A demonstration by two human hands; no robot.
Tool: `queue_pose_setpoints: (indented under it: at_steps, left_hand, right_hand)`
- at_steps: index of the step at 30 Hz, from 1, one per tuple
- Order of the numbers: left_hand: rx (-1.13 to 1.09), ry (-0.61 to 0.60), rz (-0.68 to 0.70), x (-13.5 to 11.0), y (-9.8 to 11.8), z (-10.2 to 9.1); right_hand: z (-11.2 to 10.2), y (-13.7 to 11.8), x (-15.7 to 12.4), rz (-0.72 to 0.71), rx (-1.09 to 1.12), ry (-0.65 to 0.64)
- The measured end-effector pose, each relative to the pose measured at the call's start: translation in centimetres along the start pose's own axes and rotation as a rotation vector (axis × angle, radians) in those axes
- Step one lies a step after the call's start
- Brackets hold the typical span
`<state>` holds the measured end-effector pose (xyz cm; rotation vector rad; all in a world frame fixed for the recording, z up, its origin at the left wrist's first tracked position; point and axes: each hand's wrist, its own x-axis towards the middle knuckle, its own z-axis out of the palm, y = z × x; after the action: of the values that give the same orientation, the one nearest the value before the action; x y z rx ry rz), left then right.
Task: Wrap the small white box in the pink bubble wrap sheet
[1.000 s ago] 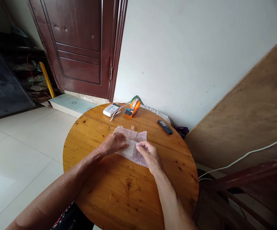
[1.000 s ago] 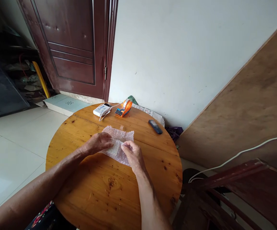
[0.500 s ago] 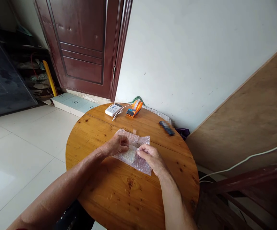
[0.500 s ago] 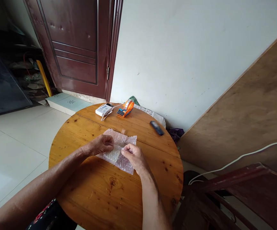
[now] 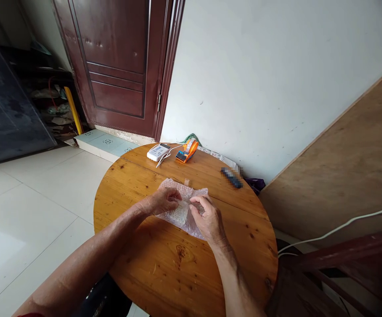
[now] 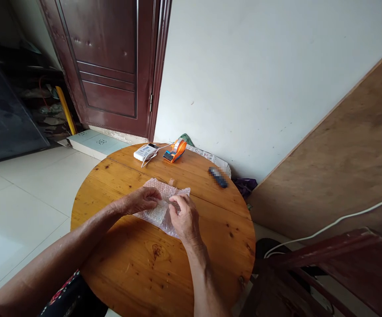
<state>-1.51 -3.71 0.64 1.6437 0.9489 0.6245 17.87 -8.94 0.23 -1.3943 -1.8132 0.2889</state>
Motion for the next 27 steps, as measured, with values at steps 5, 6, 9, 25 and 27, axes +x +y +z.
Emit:
queue_pose_setpoints:
  at_steps: [5, 6, 9, 25, 27]
  left_hand:
    - [0.199, 0.069, 0.034, 0.2, 0.2, 0.2]
    - [0.214, 0.074, 0.038, 0.3, 0.3, 0.3]
    - [0.219, 0.084, 0.029, 0.2, 0.6, 0.2]
    - [0.244, 0.407, -0.341, -5.2, -1.3, -4.1]
    - [0.166, 0.372, -0.43, -5.3, -1.0, -4.1]
  right_hand:
    - [-0.4, -1.8, 0.0, -0.332, -0.148, 0.113]
    - [-0.4, -2.1, 0.0, -0.364, -0.163, 0.084]
    - [-0.1, -2.5, -0.3, -0.382, -0.216, -0.042]
    - [-0.4, -4.0, -0.8, -0.309, -0.367, -0.289]
    - [-0.3, -4.1, -0.8, -0.323, -0.38, -0.284]
